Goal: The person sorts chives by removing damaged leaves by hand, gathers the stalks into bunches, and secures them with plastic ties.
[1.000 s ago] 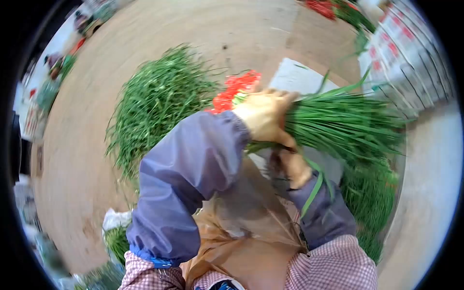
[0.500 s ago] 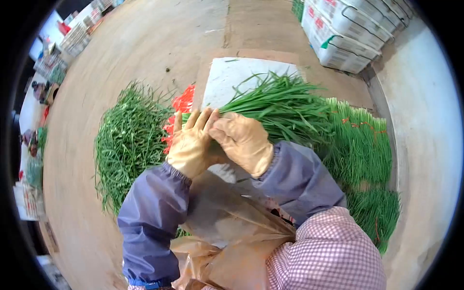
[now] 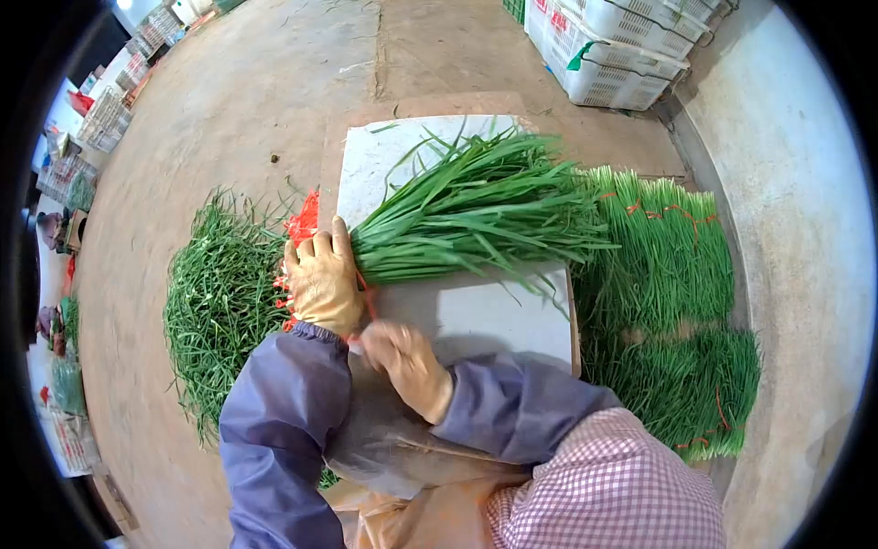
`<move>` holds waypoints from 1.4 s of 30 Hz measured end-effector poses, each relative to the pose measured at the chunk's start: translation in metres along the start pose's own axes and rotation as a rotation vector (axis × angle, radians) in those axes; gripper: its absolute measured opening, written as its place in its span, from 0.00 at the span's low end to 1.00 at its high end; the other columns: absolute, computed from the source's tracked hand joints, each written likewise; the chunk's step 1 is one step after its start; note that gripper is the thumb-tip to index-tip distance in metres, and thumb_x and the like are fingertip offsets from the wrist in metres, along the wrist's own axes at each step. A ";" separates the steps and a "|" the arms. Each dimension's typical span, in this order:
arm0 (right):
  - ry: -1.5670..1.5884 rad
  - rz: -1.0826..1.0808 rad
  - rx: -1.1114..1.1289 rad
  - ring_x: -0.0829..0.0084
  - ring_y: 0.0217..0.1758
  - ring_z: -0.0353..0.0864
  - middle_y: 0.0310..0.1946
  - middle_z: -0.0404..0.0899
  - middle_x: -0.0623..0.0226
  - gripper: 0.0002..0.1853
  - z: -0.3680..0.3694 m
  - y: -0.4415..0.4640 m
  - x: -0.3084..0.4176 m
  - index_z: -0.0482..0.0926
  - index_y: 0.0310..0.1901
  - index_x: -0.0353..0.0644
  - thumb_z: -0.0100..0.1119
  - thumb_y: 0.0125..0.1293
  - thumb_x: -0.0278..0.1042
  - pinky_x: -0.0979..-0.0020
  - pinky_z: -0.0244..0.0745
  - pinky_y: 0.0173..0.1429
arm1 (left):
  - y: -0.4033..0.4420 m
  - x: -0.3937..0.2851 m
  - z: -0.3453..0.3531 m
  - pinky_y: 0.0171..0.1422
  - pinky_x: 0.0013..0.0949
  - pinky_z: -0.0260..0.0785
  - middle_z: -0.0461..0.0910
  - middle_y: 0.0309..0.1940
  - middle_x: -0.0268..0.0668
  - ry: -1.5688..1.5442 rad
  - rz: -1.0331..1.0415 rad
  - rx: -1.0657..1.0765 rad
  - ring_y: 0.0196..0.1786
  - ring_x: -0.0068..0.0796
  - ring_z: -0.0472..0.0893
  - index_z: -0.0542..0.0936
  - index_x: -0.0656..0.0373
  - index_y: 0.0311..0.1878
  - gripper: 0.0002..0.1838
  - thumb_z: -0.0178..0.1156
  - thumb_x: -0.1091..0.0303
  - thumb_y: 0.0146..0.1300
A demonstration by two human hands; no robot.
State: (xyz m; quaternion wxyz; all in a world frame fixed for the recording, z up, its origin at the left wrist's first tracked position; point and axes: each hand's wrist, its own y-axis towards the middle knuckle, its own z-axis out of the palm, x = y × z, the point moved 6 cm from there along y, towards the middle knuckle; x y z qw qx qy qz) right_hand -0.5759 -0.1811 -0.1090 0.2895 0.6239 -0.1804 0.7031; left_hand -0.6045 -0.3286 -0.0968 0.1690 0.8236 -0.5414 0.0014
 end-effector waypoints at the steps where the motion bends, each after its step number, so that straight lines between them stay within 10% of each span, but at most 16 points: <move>1: 0.006 0.081 0.014 0.73 0.26 0.72 0.23 0.73 0.66 0.13 -0.004 -0.019 -0.013 0.75 0.32 0.38 0.52 0.74 0.36 0.67 0.68 0.34 | 0.000 -0.002 -0.009 0.71 0.59 0.56 0.77 0.45 0.41 0.012 -0.001 0.022 0.52 0.40 0.77 0.68 0.60 0.67 0.28 0.56 0.67 0.63; 5: -0.111 0.143 0.091 0.72 0.27 0.70 0.23 0.72 0.66 0.16 -0.008 -0.036 -0.028 0.75 0.31 0.38 0.51 0.76 0.40 0.68 0.68 0.35 | -0.003 -0.009 -0.013 0.71 0.58 0.56 0.74 0.52 0.46 0.079 0.011 0.136 0.57 0.44 0.74 0.62 0.63 0.70 0.57 0.78 0.51 0.38; 9: -0.026 -0.028 0.062 0.73 0.28 0.71 0.24 0.72 0.68 0.18 0.004 -0.037 0.020 0.75 0.32 0.37 0.50 0.77 0.42 0.70 0.69 0.36 | -0.017 -0.013 -0.047 0.75 0.62 0.46 0.73 0.54 0.45 -0.077 0.065 0.158 0.59 0.45 0.73 0.58 0.56 0.75 0.62 0.80 0.51 0.35; 13: 0.280 -0.081 -0.018 0.84 0.25 0.65 0.23 0.72 0.74 0.18 0.011 -0.012 0.085 0.78 0.35 0.37 0.53 0.76 0.44 0.79 0.62 0.31 | -0.033 -0.019 -0.046 0.80 0.64 0.34 0.64 0.71 0.43 0.133 0.143 0.057 0.77 0.47 0.58 0.58 0.52 0.75 0.37 0.60 0.61 0.63; 14: 0.303 -0.107 -0.011 0.85 0.24 0.64 0.23 0.72 0.74 0.18 0.016 -0.009 0.095 0.78 0.34 0.37 0.53 0.76 0.44 0.80 0.60 0.30 | -0.041 -0.024 -0.040 0.80 0.62 0.33 0.52 0.78 0.40 0.364 0.217 0.033 0.80 0.41 0.52 0.53 0.51 0.77 0.42 0.50 0.44 0.63; 15: 0.326 -0.128 -0.004 0.86 0.24 0.62 0.23 0.72 0.75 0.18 0.019 -0.006 0.103 0.77 0.34 0.37 0.53 0.76 0.44 0.81 0.59 0.29 | -0.045 -0.028 -0.037 0.81 0.61 0.36 0.54 0.77 0.41 0.742 0.282 -0.018 0.79 0.39 0.55 0.52 0.50 0.77 0.38 0.47 0.49 0.66; 17: 0.343 -0.083 0.028 0.84 0.25 0.64 0.23 0.73 0.74 0.17 0.021 -0.005 0.103 0.76 0.33 0.37 0.51 0.76 0.42 0.78 0.61 0.31 | -0.047 -0.026 -0.038 0.79 0.65 0.36 0.64 0.72 0.46 -0.039 0.208 -0.021 0.74 0.50 0.63 0.55 0.57 0.75 0.39 0.50 0.51 0.64; 21: 0.295 0.111 0.072 0.77 0.28 0.69 0.22 0.72 0.70 0.18 0.019 -0.045 0.064 0.74 0.28 0.37 0.50 0.76 0.38 0.71 0.67 0.36 | -0.032 -0.029 -0.048 0.77 0.59 0.46 0.72 0.62 0.45 -0.120 0.113 0.327 0.65 0.47 0.71 0.52 0.66 0.75 0.67 0.78 0.46 0.34; 33: 0.040 0.559 0.245 0.78 0.32 0.74 0.25 0.78 0.70 0.14 -0.013 -0.080 -0.028 0.83 0.38 0.36 0.58 0.71 0.40 0.73 0.71 0.40 | -0.042 -0.043 -0.052 0.73 0.53 0.54 0.71 0.59 0.45 0.031 0.199 0.341 0.61 0.43 0.71 0.54 0.65 0.74 0.61 0.77 0.50 0.40; 37: -0.527 -0.331 0.287 0.66 0.38 0.80 0.36 0.82 0.62 0.12 -0.048 -0.088 0.061 0.81 0.38 0.39 0.62 0.67 0.40 0.68 0.75 0.45 | -0.062 -0.053 -0.070 0.73 0.53 0.54 0.66 0.66 0.48 -0.019 0.239 0.399 0.67 0.46 0.67 0.51 0.66 0.75 0.65 0.78 0.46 0.39; 42: -0.576 -0.429 -0.271 0.62 0.39 0.83 0.36 0.82 0.57 0.07 -0.139 -0.043 0.140 0.80 0.38 0.39 0.62 0.66 0.34 0.65 0.77 0.45 | -0.071 -0.057 -0.058 0.71 0.50 0.55 0.64 0.65 0.52 0.092 0.270 0.255 0.65 0.49 0.66 0.50 0.73 0.74 0.64 0.74 0.45 0.43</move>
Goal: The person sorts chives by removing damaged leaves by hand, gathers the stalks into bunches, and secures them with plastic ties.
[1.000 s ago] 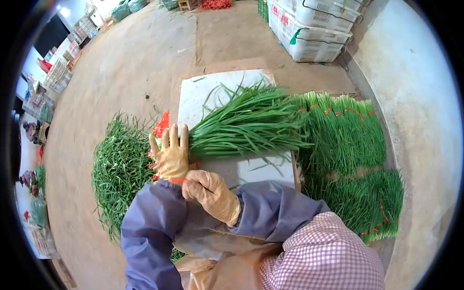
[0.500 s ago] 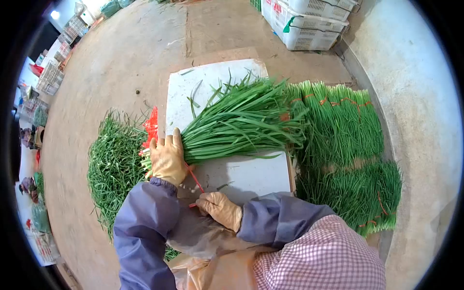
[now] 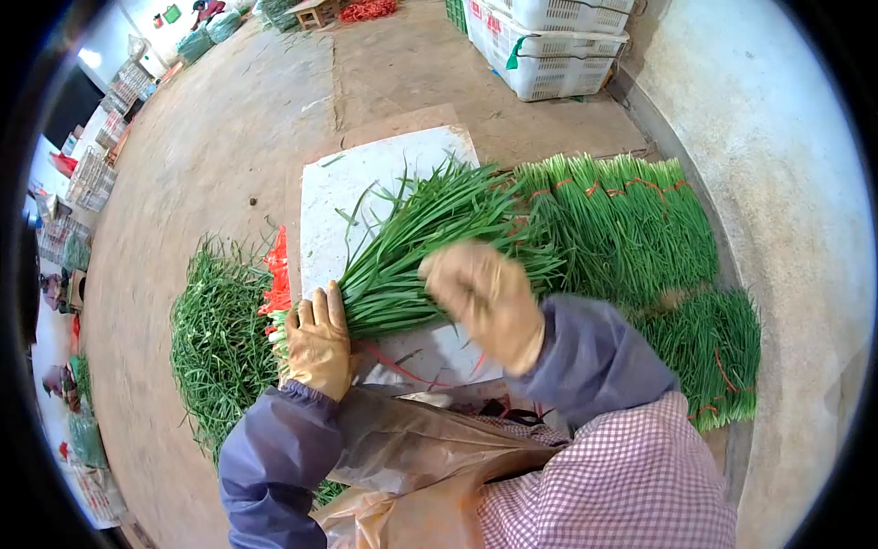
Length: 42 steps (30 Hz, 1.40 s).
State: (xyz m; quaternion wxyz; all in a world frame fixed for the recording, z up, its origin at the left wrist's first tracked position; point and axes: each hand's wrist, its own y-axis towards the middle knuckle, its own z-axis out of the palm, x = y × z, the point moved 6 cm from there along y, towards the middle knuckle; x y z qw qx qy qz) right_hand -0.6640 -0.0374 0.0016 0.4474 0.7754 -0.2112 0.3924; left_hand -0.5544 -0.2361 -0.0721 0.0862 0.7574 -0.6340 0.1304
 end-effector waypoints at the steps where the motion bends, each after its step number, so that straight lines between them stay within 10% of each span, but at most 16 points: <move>1: -0.111 0.062 -0.064 0.62 0.37 0.83 0.35 0.83 0.58 0.06 -0.010 0.013 -0.015 0.80 0.38 0.38 0.61 0.67 0.32 0.65 0.77 0.43 | 0.000 -0.001 0.004 0.71 0.50 0.55 0.64 0.65 0.52 0.034 -0.002 -0.010 0.65 0.49 0.67 0.50 0.72 0.74 0.62 0.73 0.46 0.45; 10: -0.243 0.429 0.382 0.69 0.29 0.78 0.26 0.80 0.61 0.12 0.015 0.035 -0.109 0.80 0.40 0.37 0.63 0.67 0.40 0.68 0.74 0.38 | 0.003 -0.001 0.000 0.71 0.56 0.56 0.67 0.67 0.52 -0.041 -0.052 0.029 0.67 0.52 0.69 0.53 0.66 0.74 0.34 0.49 0.71 0.65; 14: -0.181 0.188 0.296 0.74 0.29 0.77 0.25 0.79 0.65 0.10 0.028 0.036 -0.114 0.80 0.39 0.38 0.63 0.67 0.38 0.68 0.73 0.37 | 0.005 0.000 0.002 0.71 0.55 0.57 0.67 0.66 0.52 -0.066 -0.064 0.032 0.66 0.51 0.70 0.54 0.65 0.74 0.34 0.50 0.71 0.65; 21: 0.499 0.573 -0.184 0.80 0.18 0.68 0.19 0.72 0.74 0.09 -0.026 0.031 -0.089 0.78 0.35 0.41 0.57 0.72 0.36 0.77 0.68 0.24 | 0.006 0.005 0.007 0.69 0.50 0.57 0.66 0.64 0.51 -0.021 -0.016 -0.045 0.64 0.49 0.68 0.52 0.70 0.74 0.56 0.72 0.58 0.45; 25: 0.942 0.192 0.827 0.77 0.29 0.81 0.31 0.83 0.65 0.07 -0.027 -0.001 -0.003 0.80 0.39 0.38 0.64 0.67 0.32 0.76 0.76 0.34 | 0.009 0.010 -0.004 0.70 0.49 0.57 0.66 0.64 0.50 -0.146 0.000 -0.001 0.64 0.49 0.68 0.51 0.69 0.74 0.60 0.76 0.58 0.41; 27: 0.456 0.459 0.801 0.79 0.29 0.80 0.30 0.83 0.66 0.07 -0.032 -0.021 -0.019 0.80 0.42 0.37 0.63 0.67 0.30 0.79 0.76 0.33 | 0.010 0.011 -0.008 0.70 0.49 0.57 0.66 0.64 0.49 -0.177 0.009 0.037 0.64 0.48 0.68 0.51 0.69 0.74 0.60 0.76 0.59 0.40; 30: 0.465 0.789 0.158 0.83 0.24 0.76 0.28 0.81 0.69 0.05 -0.048 -0.035 -0.081 0.80 0.42 0.38 0.56 0.68 0.25 0.82 0.71 0.27 | 0.012 0.011 -0.010 0.70 0.49 0.57 0.67 0.64 0.49 -0.209 0.001 0.034 0.64 0.48 0.69 0.51 0.68 0.74 0.60 0.77 0.62 0.39; 42: 0.405 1.009 -0.066 0.87 0.15 0.64 0.18 0.75 0.74 0.08 -0.022 -0.062 -0.133 0.83 0.39 0.41 0.66 0.65 0.36 0.82 0.53 0.17 | 0.009 0.012 -0.008 0.70 0.51 0.58 0.67 0.64 0.49 -0.228 0.008 -0.003 0.63 0.49 0.69 0.52 0.67 0.74 0.60 0.77 0.63 0.39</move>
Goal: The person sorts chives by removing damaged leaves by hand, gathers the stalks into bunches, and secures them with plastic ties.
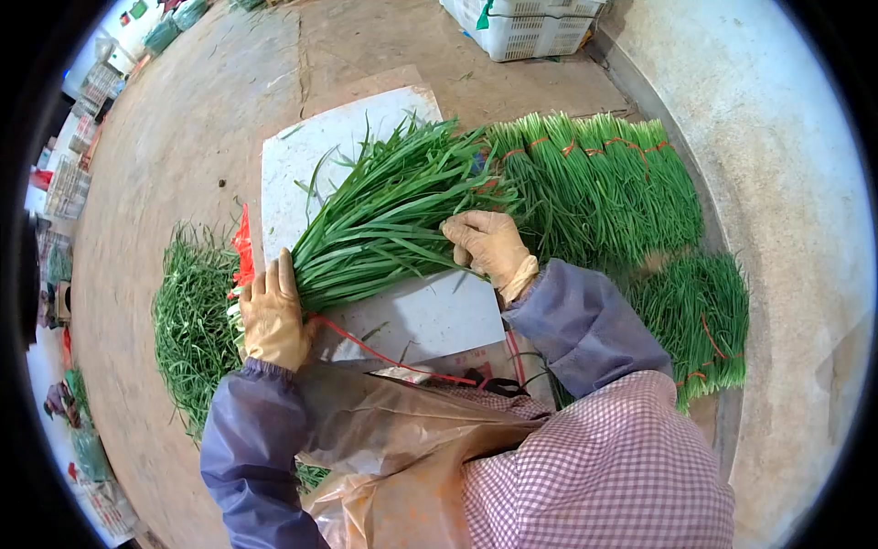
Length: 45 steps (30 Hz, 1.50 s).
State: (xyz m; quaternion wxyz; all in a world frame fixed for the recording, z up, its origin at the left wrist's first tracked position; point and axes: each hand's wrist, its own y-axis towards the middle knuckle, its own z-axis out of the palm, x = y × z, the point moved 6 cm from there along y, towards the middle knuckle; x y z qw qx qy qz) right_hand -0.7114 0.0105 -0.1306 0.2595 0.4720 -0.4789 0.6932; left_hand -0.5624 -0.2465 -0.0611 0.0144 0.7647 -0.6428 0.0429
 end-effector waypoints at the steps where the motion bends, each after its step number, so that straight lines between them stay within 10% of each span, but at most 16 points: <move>1: 0.030 -0.019 -0.009 0.87 0.15 0.64 0.18 0.75 0.74 0.08 0.002 0.001 -0.002 0.83 0.38 0.41 0.66 0.66 0.36 0.82 0.53 0.17 | 0.000 -0.001 0.000 0.70 0.51 0.58 0.67 0.64 0.49 0.005 0.001 -0.001 0.63 0.49 0.69 0.52 0.67 0.74 0.60 0.77 0.63 0.39; 11: 0.340 -0.184 -0.330 0.84 0.14 0.63 0.18 0.71 0.74 0.06 -0.020 0.013 -0.002 0.80 0.39 0.40 0.61 0.67 0.32 0.77 0.61 0.16 | 0.000 -0.001 0.000 0.71 0.49 0.57 0.67 0.64 0.49 0.018 -0.017 0.025 0.64 0.49 0.69 0.53 0.67 0.74 0.59 0.76 0.63 0.40; 24: -0.086 -0.117 0.093 0.86 0.21 0.66 0.24 0.78 0.73 0.08 0.009 -0.015 0.013 0.80 0.44 0.41 0.61 0.69 0.34 0.81 0.61 0.25 | 0.001 0.000 0.003 0.71 0.49 0.56 0.68 0.63 0.49 0.033 -0.025 0.014 0.64 0.49 0.68 0.53 0.67 0.74 0.58 0.76 0.60 0.41; 28: -0.292 -0.516 -0.029 0.85 0.21 0.66 0.22 0.76 0.75 0.05 0.015 -0.006 0.010 0.81 0.40 0.42 0.61 0.69 0.33 0.79 0.62 0.25 | 0.000 0.000 0.001 0.71 0.48 0.56 0.68 0.63 0.49 0.037 -0.029 0.016 0.64 0.48 0.69 0.53 0.68 0.74 0.58 0.76 0.60 0.42; 33: 0.207 -0.387 -0.344 0.84 0.20 0.68 0.21 0.74 0.74 0.04 -0.021 -0.004 0.021 0.80 0.40 0.44 0.63 0.68 0.33 0.81 0.61 0.20 | 0.001 0.002 0.002 0.69 0.47 0.58 0.69 0.61 0.47 0.072 -0.046 0.005 0.62 0.46 0.70 0.54 0.68 0.73 0.58 0.76 0.60 0.41; 38: -0.341 -0.473 0.213 0.82 0.26 0.75 0.22 0.77 0.72 0.12 0.065 -0.039 0.052 0.80 0.35 0.38 0.62 0.69 0.39 0.77 0.70 0.30 | 0.003 0.004 0.012 0.68 0.47 0.59 0.69 0.61 0.46 0.130 -0.047 -0.024 0.62 0.45 0.70 0.54 0.68 0.73 0.57 0.76 0.60 0.42; 45: -0.733 -0.591 0.150 0.68 0.22 0.72 0.19 0.75 0.61 0.16 0.111 -0.006 0.054 0.79 0.33 0.36 0.66 0.66 0.42 0.68 0.70 0.31 | 0.003 0.005 0.012 0.68 0.47 0.59 0.69 0.61 0.46 0.125 -0.057 -0.002 0.62 0.44 0.70 0.55 0.68 0.73 0.56 0.75 0.59 0.44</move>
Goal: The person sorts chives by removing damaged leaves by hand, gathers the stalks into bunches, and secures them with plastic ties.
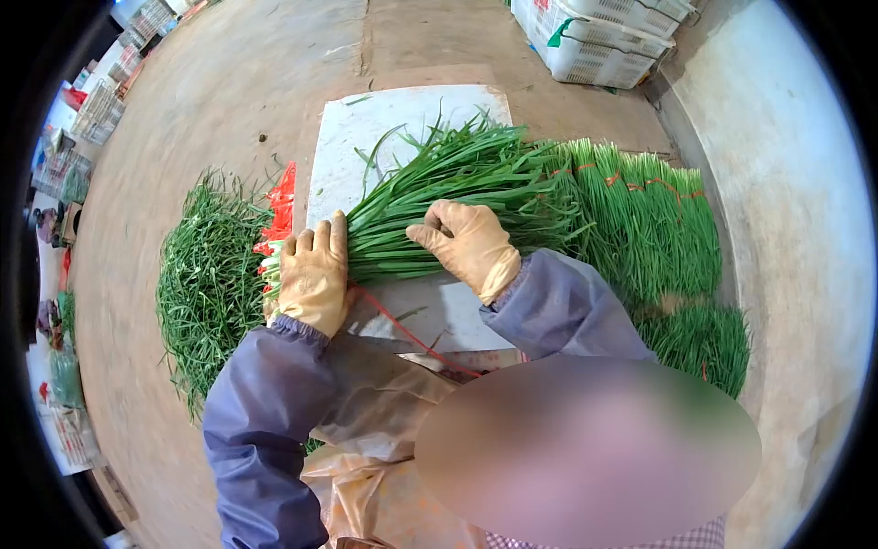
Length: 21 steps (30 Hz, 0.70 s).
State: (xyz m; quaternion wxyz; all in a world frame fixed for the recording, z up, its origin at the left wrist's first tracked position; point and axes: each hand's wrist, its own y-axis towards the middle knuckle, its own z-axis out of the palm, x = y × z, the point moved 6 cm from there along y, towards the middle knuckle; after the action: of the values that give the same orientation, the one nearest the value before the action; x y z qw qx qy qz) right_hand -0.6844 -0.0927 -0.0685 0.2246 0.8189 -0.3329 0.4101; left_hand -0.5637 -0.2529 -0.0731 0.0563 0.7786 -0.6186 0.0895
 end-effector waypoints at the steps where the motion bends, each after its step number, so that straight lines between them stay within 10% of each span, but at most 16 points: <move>1: 0.037 -0.033 -0.023 0.67 0.22 0.72 0.19 0.75 0.60 0.15 0.004 0.003 -0.003 0.78 0.32 0.36 0.66 0.65 0.41 0.67 0.70 0.31 | 0.001 0.000 0.002 0.68 0.47 0.59 0.69 0.60 0.46 0.005 -0.004 0.001 0.62 0.44 0.70 0.54 0.68 0.73 0.56 0.75 0.59 0.44; 9: 0.646 0.368 -0.092 0.83 0.20 0.68 0.18 0.71 0.75 0.12 -0.002 -0.007 -0.035 0.78 0.31 0.39 0.59 0.70 0.37 0.77 0.64 0.26 | 0.001 0.000 -0.001 0.65 0.48 0.61 0.73 0.55 0.43 -0.004 -0.029 -0.055 0.58 0.44 0.73 0.55 0.64 0.73 0.58 0.77 0.58 0.40; 14: 0.393 0.326 0.070 0.82 0.23 0.69 0.18 0.70 0.73 0.18 0.006 -0.008 -0.021 0.77 0.30 0.38 0.61 0.71 0.46 0.76 0.65 0.29 | 0.003 -0.002 0.005 0.68 0.53 0.61 0.77 0.48 0.40 0.018 -0.081 -0.130 0.53 0.39 0.77 0.64 0.57 0.71 0.29 0.52 0.70 0.66; 18: 0.287 0.038 -0.025 0.82 0.22 0.69 0.18 0.71 0.72 0.18 0.022 0.004 -0.022 0.77 0.31 0.38 0.60 0.71 0.46 0.75 0.65 0.28 | 0.003 -0.002 0.001 0.67 0.49 0.60 0.75 0.53 0.41 0.058 -0.082 -0.018 0.57 0.41 0.75 0.57 0.62 0.74 0.58 0.78 0.56 0.40; 21: 0.474 0.107 -0.174 0.83 0.20 0.67 0.19 0.73 0.74 0.15 0.015 -0.002 -0.028 0.78 0.33 0.40 0.60 0.71 0.43 0.76 0.64 0.24 | 0.005 -0.002 0.004 0.70 0.51 0.59 0.75 0.52 0.41 0.066 -0.085 -0.037 0.58 0.40 0.75 0.57 0.61 0.73 0.56 0.77 0.57 0.41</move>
State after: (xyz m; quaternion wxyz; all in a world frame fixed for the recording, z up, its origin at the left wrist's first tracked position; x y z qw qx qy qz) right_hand -0.6874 -0.0907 -0.1003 0.3440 0.6586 -0.3479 0.5717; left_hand -0.5684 -0.2524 -0.0776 0.0946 0.7996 -0.5844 0.1010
